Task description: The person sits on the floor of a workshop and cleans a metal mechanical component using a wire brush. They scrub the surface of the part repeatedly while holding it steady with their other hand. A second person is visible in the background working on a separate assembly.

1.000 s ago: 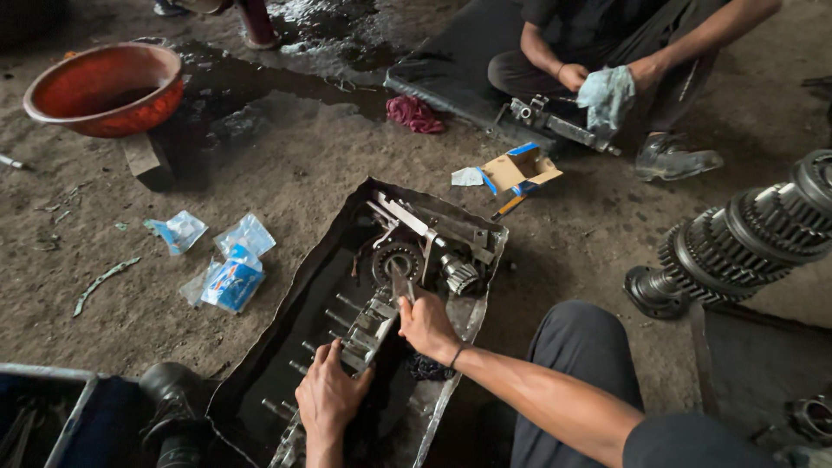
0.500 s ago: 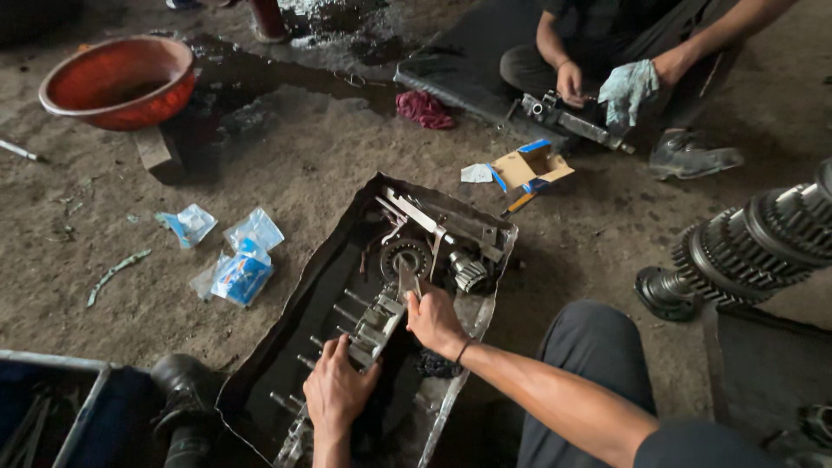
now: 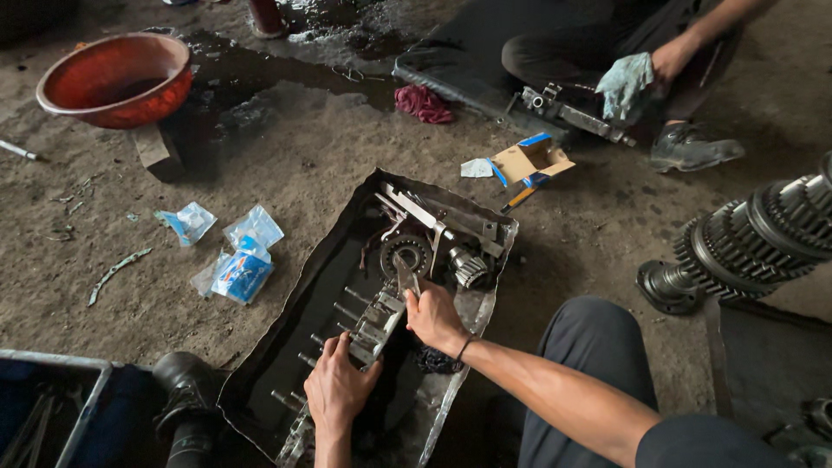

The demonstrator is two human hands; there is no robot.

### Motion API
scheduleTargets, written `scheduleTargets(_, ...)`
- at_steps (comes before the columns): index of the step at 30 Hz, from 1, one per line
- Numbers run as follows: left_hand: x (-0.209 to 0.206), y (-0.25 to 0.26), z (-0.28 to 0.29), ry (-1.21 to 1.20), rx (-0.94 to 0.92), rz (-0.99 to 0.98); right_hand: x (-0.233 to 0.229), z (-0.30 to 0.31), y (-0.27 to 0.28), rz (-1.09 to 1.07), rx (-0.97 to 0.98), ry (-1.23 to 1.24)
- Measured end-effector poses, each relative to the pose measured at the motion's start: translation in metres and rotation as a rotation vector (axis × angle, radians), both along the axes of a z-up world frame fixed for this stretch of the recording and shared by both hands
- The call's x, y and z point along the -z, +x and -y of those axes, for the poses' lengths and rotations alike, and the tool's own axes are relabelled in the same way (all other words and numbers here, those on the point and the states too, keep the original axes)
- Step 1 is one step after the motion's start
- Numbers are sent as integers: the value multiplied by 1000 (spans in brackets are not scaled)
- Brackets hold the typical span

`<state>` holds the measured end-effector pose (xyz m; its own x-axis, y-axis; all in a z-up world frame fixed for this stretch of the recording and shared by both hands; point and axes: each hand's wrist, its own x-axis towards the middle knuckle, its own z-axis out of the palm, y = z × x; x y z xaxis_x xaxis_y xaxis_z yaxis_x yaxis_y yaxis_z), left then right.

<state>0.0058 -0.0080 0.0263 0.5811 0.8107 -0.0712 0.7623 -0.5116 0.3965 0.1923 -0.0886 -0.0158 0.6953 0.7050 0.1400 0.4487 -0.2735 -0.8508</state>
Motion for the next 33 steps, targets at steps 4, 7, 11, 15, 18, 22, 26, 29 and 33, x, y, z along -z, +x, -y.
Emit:
scheduleTargets(4, 2, -2, 0, 32, 2, 49, 10, -5, 3, 51, 9, -60)
scheduleTargets(7, 2, -2, 0, 15, 4, 45, 12, -5, 5, 16, 11, -46)
scheduleTargets(11, 2, -3, -2, 20, 11, 96, 10, -5, 3, -126, 37, -115)
scheduleTargets(15, 3, -3, -2, -11, 11, 90, 8, -2, 5, -80, 8, -102)
scheduleTargets(18, 3, -2, -2, -5, 17, 94, 7, -3, 8, -68, -1, -120)
scheduleTargets(22, 4, -5, -3, 30, 28, 133, 11, -7, 6, -142, 25, -119)
scheduleTargets(26, 4, -2, -2, 8, 21, 98, 9, -4, 9, -68, 15, -136)
scheduleTargets(29, 6, -4, -2, 20, 19, 118, 8, -4, 7, -178, 38, -189)
scheduleTargets(33, 6, -5, 0, 35, 28, 138, 7, -2, 6, -109, 31, -120)
